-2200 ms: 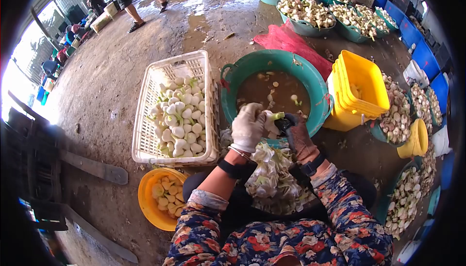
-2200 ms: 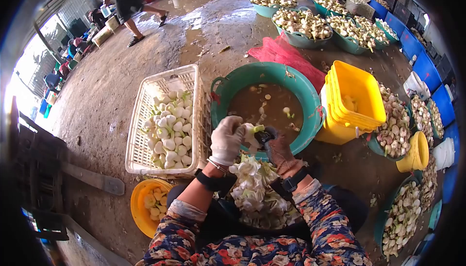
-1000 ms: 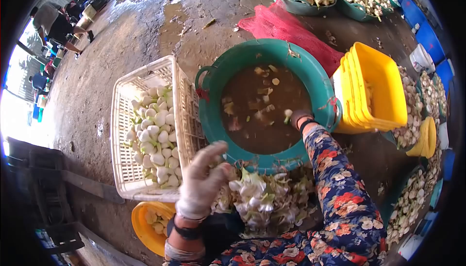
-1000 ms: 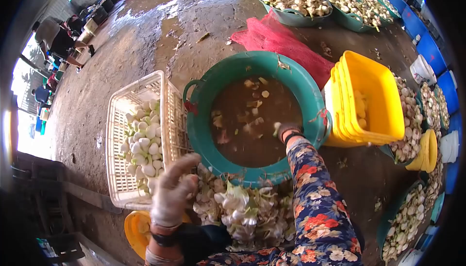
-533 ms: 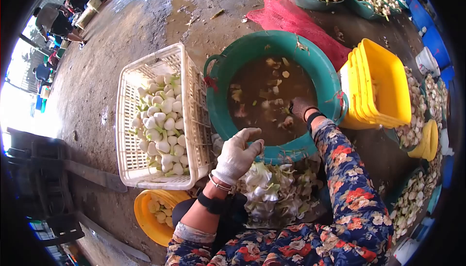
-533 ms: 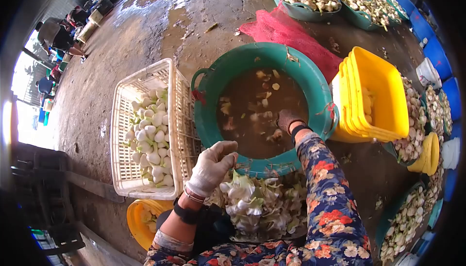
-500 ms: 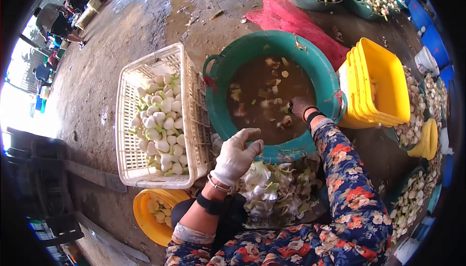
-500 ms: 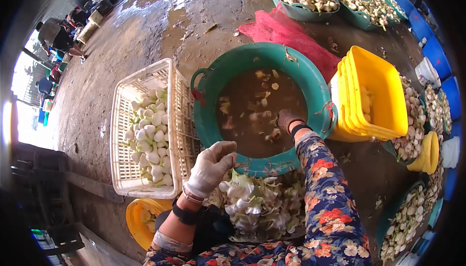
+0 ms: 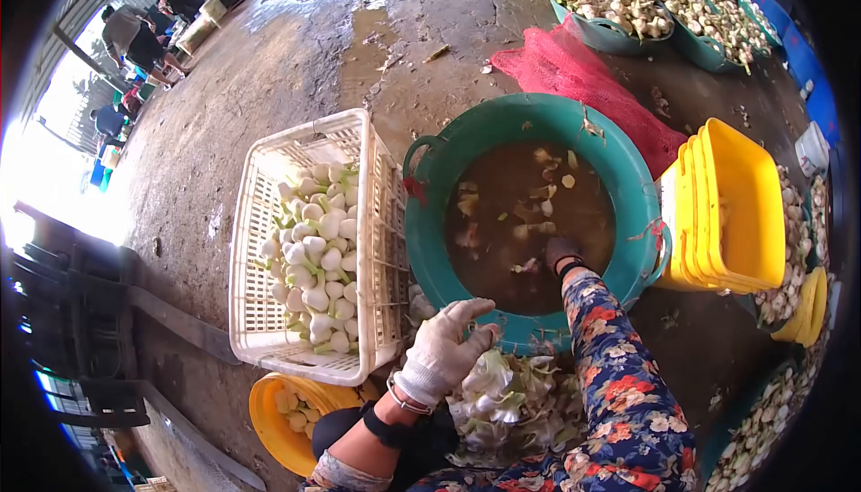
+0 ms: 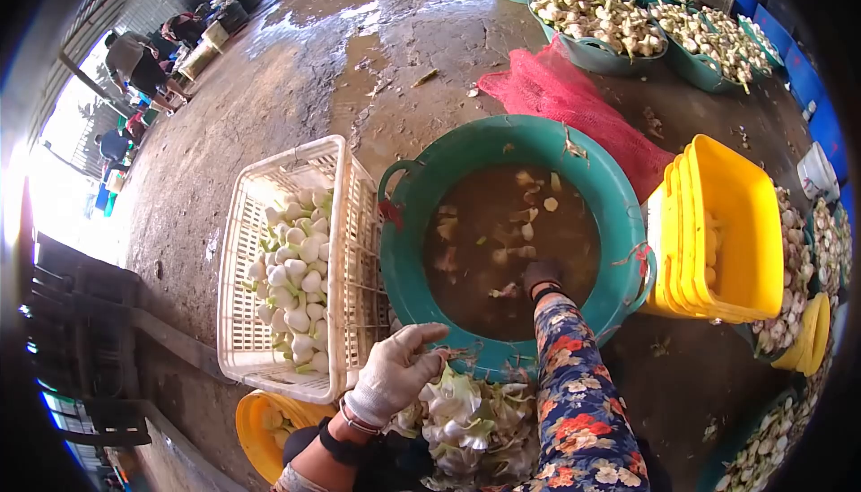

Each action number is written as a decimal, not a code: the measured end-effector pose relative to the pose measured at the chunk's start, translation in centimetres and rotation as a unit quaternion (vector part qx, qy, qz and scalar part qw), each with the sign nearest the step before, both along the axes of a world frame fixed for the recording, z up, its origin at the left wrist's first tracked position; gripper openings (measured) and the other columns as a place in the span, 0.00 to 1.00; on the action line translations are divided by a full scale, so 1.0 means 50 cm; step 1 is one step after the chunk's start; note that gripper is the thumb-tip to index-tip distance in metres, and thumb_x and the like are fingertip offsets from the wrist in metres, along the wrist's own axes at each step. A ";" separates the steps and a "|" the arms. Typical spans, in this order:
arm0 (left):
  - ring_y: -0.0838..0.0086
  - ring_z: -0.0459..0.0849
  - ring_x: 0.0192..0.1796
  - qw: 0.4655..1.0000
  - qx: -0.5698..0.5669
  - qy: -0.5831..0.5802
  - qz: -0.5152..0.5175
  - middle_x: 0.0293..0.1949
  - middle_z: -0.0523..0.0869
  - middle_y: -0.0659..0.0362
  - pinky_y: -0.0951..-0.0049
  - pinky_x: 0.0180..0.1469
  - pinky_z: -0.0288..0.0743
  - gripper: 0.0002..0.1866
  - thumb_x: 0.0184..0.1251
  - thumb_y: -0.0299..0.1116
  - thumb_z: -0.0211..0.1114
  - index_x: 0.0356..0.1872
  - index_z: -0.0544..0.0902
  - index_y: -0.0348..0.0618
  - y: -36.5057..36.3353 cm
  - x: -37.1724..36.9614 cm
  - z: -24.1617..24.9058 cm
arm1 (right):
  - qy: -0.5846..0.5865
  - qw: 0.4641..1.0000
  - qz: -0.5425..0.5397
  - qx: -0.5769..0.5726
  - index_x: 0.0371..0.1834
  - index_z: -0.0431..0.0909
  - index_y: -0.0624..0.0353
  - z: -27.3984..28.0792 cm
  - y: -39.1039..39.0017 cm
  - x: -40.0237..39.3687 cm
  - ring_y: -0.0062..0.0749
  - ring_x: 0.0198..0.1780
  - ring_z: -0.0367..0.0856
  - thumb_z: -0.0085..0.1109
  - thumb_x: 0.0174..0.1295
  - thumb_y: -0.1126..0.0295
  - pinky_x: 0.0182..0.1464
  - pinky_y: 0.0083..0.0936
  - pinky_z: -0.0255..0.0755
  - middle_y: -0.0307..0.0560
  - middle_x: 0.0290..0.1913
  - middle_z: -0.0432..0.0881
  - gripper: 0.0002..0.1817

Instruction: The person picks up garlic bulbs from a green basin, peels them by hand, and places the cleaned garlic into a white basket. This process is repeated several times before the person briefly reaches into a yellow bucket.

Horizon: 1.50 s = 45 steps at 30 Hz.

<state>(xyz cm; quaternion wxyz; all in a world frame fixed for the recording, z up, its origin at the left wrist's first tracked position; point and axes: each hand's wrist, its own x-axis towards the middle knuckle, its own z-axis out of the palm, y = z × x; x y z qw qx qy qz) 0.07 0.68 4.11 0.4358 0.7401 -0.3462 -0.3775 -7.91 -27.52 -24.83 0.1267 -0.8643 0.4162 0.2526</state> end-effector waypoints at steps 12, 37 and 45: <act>0.78 0.82 0.35 0.998 0.010 -0.065 -0.024 0.42 0.86 0.54 0.75 0.41 0.76 0.18 0.62 0.29 0.65 0.52 0.78 0.36 -0.007 -0.023 0.009 | -0.114 0.987 0.075 0.090 0.50 0.82 0.54 0.094 0.117 -0.047 0.51 0.58 0.76 0.53 0.58 0.52 0.57 0.42 0.70 0.55 0.56 0.78 0.23; 0.69 0.77 0.53 0.994 -0.097 -0.039 0.027 0.51 0.77 0.53 0.72 0.58 0.70 0.24 0.53 0.26 0.69 0.54 0.77 0.39 0.007 -0.024 -0.035 | -0.561 0.565 -0.251 0.551 0.48 0.77 0.59 0.466 0.322 -0.089 0.22 0.41 0.80 0.55 0.67 0.61 0.41 0.22 0.78 0.39 0.41 0.80 0.15; 0.67 0.78 0.53 0.985 -0.165 -0.042 -0.026 0.50 0.77 0.54 0.71 0.57 0.72 0.26 0.51 0.24 0.70 0.55 0.77 0.39 0.039 -0.064 0.000 | -0.618 0.651 -0.167 0.407 0.44 0.78 0.60 0.554 0.369 -0.154 0.18 0.37 0.79 0.57 0.66 0.61 0.38 0.19 0.77 0.37 0.37 0.81 0.13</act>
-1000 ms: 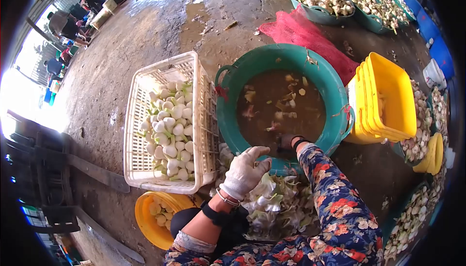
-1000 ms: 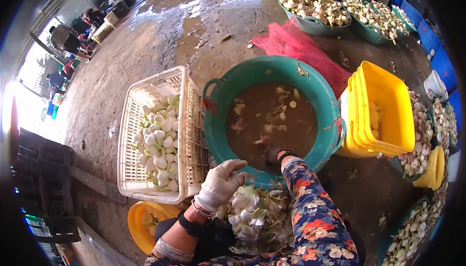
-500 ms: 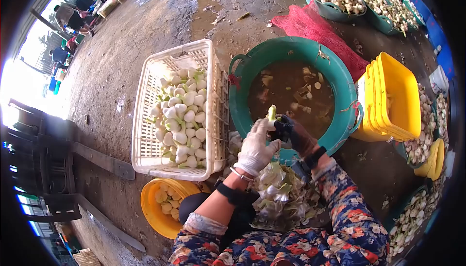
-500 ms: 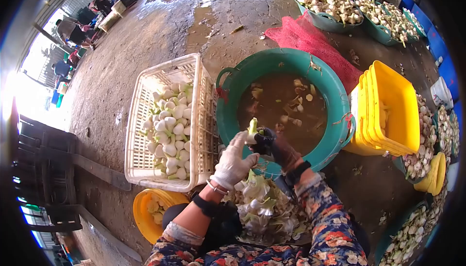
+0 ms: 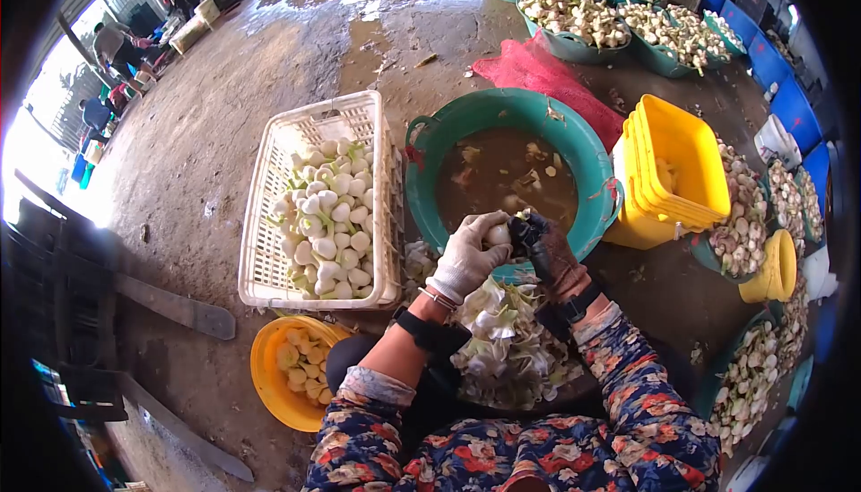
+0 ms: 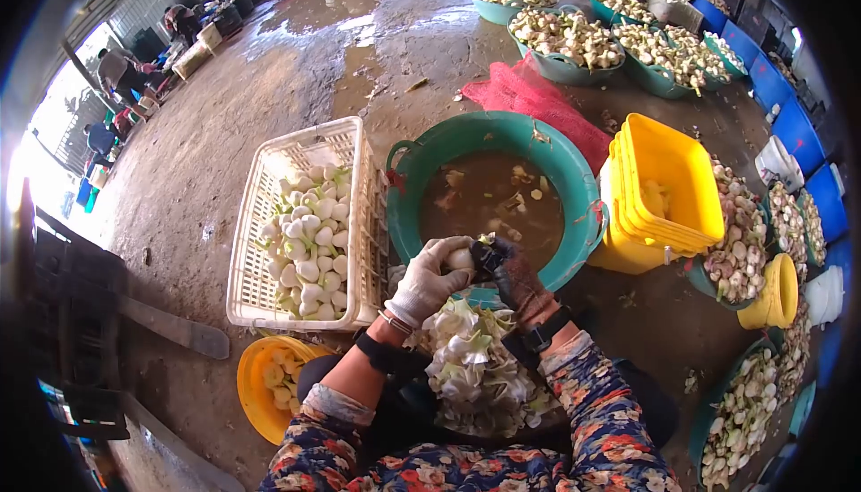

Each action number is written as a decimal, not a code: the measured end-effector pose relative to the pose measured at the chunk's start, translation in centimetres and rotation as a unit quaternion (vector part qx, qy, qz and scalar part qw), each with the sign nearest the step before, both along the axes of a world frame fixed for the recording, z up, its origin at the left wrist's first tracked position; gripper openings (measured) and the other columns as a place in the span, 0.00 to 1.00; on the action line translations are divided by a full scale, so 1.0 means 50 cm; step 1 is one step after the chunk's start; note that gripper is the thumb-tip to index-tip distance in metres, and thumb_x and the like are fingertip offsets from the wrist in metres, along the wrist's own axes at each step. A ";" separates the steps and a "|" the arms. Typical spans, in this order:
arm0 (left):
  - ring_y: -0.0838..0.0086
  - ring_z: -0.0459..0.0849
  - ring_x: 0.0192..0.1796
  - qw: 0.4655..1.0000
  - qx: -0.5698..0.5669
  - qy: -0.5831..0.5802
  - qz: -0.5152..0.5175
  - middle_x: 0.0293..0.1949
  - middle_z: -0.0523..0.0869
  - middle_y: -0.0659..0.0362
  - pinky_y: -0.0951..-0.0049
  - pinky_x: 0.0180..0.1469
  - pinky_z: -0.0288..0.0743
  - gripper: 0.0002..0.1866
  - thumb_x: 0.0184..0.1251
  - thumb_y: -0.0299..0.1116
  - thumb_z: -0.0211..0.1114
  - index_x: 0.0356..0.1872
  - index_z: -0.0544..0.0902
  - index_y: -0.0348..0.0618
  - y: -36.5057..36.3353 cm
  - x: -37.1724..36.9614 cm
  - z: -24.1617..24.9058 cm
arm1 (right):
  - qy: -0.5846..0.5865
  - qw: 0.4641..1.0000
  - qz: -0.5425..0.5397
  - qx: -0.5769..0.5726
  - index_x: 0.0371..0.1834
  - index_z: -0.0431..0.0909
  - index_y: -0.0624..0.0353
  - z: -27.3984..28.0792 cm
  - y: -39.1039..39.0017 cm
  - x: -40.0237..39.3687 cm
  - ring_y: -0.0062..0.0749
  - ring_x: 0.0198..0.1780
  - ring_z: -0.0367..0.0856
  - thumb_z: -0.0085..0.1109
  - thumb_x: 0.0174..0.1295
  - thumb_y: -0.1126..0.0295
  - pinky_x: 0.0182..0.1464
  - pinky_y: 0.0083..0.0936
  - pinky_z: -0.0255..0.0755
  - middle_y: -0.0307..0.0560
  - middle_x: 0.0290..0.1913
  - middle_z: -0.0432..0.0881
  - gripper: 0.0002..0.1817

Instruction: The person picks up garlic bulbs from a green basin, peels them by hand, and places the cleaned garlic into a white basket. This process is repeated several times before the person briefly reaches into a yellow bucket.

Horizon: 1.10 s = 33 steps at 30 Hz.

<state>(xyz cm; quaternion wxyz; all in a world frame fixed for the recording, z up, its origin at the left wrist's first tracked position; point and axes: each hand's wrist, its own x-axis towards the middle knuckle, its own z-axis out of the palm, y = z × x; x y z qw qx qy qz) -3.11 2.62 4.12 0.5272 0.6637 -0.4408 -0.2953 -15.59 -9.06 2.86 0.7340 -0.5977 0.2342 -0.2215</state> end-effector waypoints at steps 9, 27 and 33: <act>0.80 0.78 0.28 0.926 -0.042 0.374 -0.030 0.34 0.84 0.56 0.80 0.27 0.72 0.26 0.67 0.46 0.62 0.58 0.71 0.38 0.031 -0.003 0.034 | -0.003 0.998 -0.047 -0.052 0.48 0.77 0.61 -0.003 0.026 -0.014 0.19 0.39 0.79 0.58 0.62 0.72 0.42 0.20 0.77 0.39 0.42 0.81 0.12; 0.76 0.83 0.36 0.970 -0.069 0.232 0.012 0.40 0.83 0.59 0.75 0.38 0.78 0.13 0.66 0.24 0.60 0.50 0.77 0.34 0.030 0.003 0.037 | -0.033 0.998 -0.013 0.059 0.50 0.77 0.64 0.047 0.083 -0.011 0.27 0.35 0.81 0.53 0.66 0.70 0.40 0.23 0.78 0.42 0.38 0.82 0.12; 0.70 0.82 0.48 0.861 -0.178 0.476 -0.022 0.47 0.82 0.55 0.70 0.54 0.77 0.14 0.69 0.33 0.59 0.50 0.78 0.35 0.047 0.013 0.039 | 0.146 0.963 0.004 -0.226 0.45 0.77 0.60 -0.050 -0.002 -0.037 0.46 0.32 0.82 0.53 0.61 0.72 0.35 0.34 0.75 0.54 0.35 0.82 0.11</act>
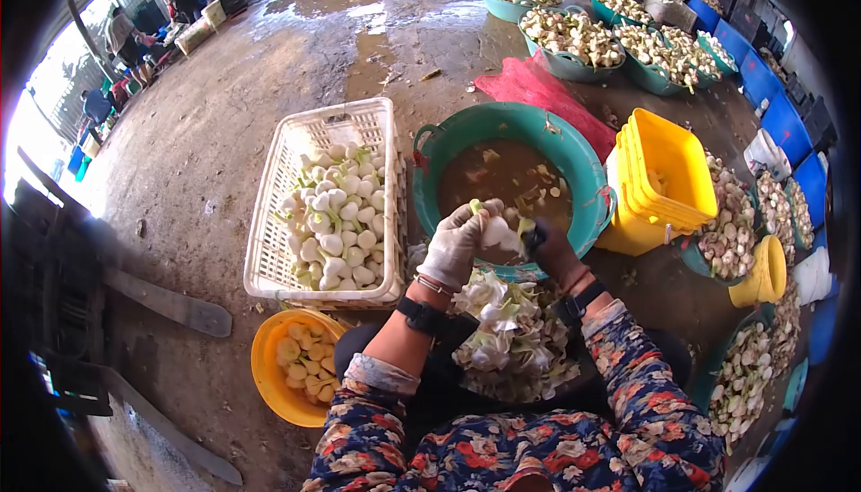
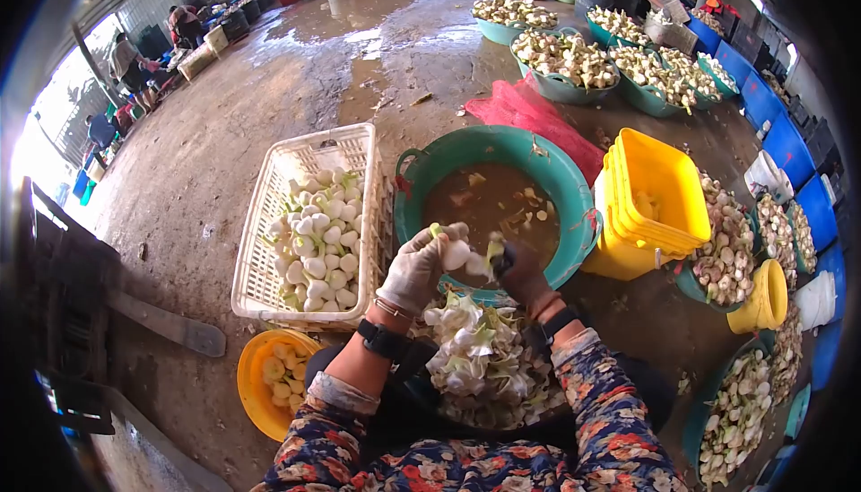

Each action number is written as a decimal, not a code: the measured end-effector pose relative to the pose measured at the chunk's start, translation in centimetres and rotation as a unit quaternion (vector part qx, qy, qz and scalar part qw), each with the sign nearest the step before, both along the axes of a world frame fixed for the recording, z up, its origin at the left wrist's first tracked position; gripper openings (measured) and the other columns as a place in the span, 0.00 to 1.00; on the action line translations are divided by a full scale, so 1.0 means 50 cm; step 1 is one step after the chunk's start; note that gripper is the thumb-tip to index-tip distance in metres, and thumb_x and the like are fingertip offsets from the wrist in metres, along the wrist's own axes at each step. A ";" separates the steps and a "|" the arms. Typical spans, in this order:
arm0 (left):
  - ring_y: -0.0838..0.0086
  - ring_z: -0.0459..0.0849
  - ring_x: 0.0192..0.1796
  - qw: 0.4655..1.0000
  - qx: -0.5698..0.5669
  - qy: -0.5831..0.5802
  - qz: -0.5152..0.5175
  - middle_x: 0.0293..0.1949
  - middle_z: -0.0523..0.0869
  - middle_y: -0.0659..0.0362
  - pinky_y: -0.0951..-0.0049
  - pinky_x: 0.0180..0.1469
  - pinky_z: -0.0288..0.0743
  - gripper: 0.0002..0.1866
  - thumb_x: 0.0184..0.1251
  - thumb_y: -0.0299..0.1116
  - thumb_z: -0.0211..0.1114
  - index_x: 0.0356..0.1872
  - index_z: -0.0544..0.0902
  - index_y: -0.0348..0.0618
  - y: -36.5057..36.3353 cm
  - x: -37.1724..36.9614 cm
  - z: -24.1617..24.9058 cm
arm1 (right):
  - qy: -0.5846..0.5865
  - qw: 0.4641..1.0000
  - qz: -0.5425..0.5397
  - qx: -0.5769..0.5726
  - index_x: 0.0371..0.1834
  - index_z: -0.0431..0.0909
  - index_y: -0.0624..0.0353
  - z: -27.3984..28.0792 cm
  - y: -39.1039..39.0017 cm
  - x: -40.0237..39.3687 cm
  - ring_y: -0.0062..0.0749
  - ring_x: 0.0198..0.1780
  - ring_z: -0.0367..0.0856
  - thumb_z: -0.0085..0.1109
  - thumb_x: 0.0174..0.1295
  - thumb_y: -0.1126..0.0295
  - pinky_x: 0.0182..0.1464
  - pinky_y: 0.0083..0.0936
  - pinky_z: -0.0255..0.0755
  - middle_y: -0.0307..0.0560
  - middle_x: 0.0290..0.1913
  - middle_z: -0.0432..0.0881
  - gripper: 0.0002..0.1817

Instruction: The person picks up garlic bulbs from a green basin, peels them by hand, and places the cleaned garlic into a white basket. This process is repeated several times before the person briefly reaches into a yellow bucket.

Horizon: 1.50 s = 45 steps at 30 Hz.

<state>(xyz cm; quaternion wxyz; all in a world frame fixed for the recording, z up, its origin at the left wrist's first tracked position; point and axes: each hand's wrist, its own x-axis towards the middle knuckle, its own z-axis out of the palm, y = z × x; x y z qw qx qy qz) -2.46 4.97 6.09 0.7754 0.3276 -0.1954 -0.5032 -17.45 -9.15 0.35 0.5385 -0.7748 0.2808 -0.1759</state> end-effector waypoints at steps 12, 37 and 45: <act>0.54 0.80 0.54 0.980 -0.003 0.193 -0.040 0.52 0.79 0.48 0.55 0.52 0.81 0.20 0.71 0.42 0.55 0.56 0.72 0.38 -0.008 0.048 -0.013 | 0.054 0.996 0.055 -0.055 0.39 0.80 0.59 -0.042 -0.047 0.039 0.47 0.35 0.81 0.59 0.58 0.64 0.41 0.36 0.72 0.56 0.34 0.82 0.11; 0.73 0.79 0.49 0.942 0.237 -0.127 0.199 0.48 0.81 0.54 0.73 0.52 0.74 0.15 0.70 0.36 0.58 0.49 0.77 0.34 -0.025 0.123 0.053 | 0.407 0.836 0.207 -0.303 0.50 0.80 0.55 -0.489 -0.138 0.357 0.48 0.49 0.81 0.50 0.62 0.65 0.51 0.43 0.73 0.56 0.48 0.82 0.16; 0.81 0.78 0.39 0.868 0.258 -0.298 0.301 0.40 0.83 0.63 0.79 0.43 0.74 0.10 0.73 0.32 0.55 0.46 0.81 0.38 0.103 0.179 0.078 | 0.048 0.980 0.011 0.193 0.37 0.82 0.62 -0.341 -0.139 0.167 0.23 0.27 0.78 0.65 0.57 0.62 0.30 0.26 0.71 0.42 0.27 0.82 0.14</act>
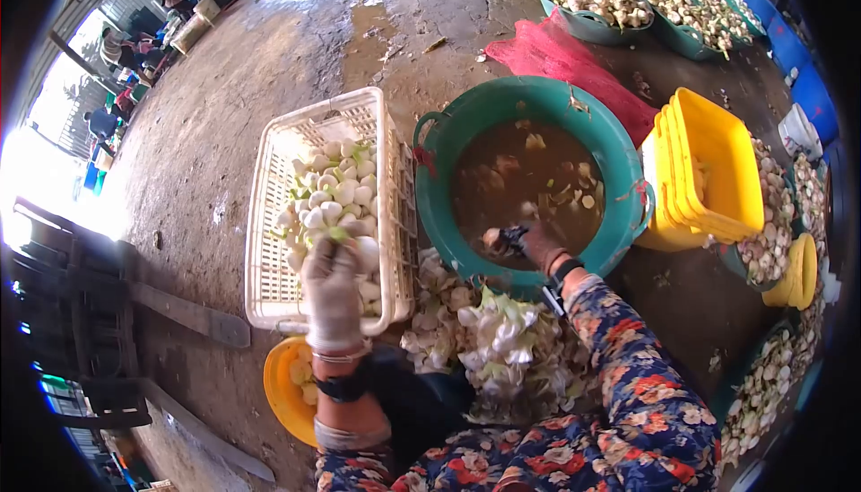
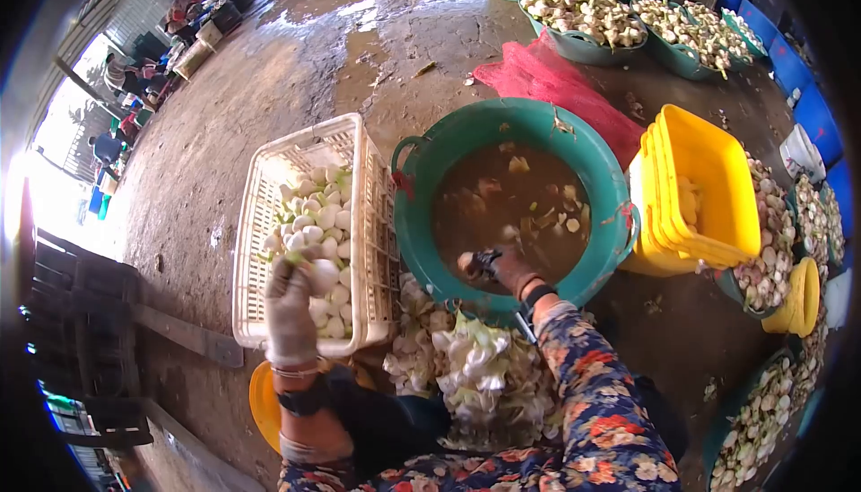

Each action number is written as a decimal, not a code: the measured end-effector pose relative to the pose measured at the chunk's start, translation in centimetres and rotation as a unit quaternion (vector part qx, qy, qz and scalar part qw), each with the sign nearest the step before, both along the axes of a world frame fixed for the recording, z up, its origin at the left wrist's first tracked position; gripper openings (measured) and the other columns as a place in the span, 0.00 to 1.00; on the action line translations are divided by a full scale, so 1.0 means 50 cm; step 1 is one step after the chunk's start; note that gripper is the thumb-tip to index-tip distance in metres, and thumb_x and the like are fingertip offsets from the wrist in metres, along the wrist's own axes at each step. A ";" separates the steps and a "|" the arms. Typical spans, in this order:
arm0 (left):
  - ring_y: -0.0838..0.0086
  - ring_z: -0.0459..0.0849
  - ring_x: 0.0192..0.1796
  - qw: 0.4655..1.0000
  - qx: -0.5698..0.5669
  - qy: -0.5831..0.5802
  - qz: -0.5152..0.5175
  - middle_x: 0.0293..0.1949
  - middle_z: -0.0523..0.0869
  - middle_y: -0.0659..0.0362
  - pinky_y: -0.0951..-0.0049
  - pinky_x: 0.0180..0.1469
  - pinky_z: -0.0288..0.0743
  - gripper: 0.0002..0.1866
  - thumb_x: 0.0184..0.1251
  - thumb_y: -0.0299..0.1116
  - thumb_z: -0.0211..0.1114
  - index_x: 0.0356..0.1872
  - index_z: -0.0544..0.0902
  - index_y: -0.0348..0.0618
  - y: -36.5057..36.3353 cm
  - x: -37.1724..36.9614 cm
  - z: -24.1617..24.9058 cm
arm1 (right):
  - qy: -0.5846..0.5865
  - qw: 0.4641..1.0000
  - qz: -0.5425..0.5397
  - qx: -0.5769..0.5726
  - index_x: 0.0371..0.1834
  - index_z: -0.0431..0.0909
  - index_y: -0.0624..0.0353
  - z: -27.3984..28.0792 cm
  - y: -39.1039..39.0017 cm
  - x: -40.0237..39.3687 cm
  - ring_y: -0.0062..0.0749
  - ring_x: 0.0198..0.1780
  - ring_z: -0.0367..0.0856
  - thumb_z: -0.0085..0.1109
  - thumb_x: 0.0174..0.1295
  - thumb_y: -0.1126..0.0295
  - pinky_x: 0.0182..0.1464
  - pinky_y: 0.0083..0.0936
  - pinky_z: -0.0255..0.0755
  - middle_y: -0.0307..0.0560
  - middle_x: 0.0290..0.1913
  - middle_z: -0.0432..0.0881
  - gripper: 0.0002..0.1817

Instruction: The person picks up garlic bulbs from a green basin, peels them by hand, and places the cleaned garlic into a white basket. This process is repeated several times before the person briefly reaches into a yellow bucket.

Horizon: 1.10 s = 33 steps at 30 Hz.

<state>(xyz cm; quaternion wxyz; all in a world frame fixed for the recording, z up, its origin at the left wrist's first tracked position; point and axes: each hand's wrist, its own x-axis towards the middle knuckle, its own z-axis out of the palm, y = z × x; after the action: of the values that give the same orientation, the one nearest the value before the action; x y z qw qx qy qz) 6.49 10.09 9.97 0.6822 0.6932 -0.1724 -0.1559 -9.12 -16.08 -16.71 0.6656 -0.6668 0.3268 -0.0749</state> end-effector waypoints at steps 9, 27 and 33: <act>0.54 0.82 0.47 0.839 0.492 -0.216 0.086 0.45 0.83 0.44 0.61 0.52 0.74 0.20 0.56 0.33 0.66 0.50 0.79 0.37 0.437 0.003 -0.044 | -0.146 0.971 -0.094 0.162 0.38 0.79 0.59 0.259 0.118 -0.163 0.20 0.22 0.75 0.65 0.59 0.57 0.24 0.17 0.75 0.36 0.26 0.78 0.15; 0.61 0.78 0.54 0.909 0.096 -0.308 -0.264 0.52 0.76 0.52 0.67 0.56 0.74 0.34 0.42 0.22 0.73 0.56 0.72 0.44 -0.012 -0.372 -0.049 | -0.216 0.973 -0.073 0.037 0.41 0.80 0.60 0.458 0.302 -0.303 0.16 0.32 0.74 0.55 0.66 0.60 0.34 0.18 0.70 0.35 0.33 0.80 0.13; 0.68 0.81 0.47 0.907 0.089 -0.315 -0.264 0.47 0.79 0.54 0.70 0.49 0.77 0.30 0.47 0.25 0.72 0.55 0.73 0.43 -0.007 -0.369 -0.043 | -0.211 0.973 -0.043 0.086 0.43 0.79 0.60 0.438 0.293 -0.307 0.17 0.34 0.75 0.57 0.65 0.63 0.35 0.19 0.71 0.36 0.34 0.80 0.12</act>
<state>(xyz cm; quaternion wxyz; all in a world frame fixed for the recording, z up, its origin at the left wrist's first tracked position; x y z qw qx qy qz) -11.97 9.76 7.82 0.4617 0.6932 -0.5405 -0.1187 -24.48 -1.43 5.17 0.7709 -0.5611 0.2124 -0.2140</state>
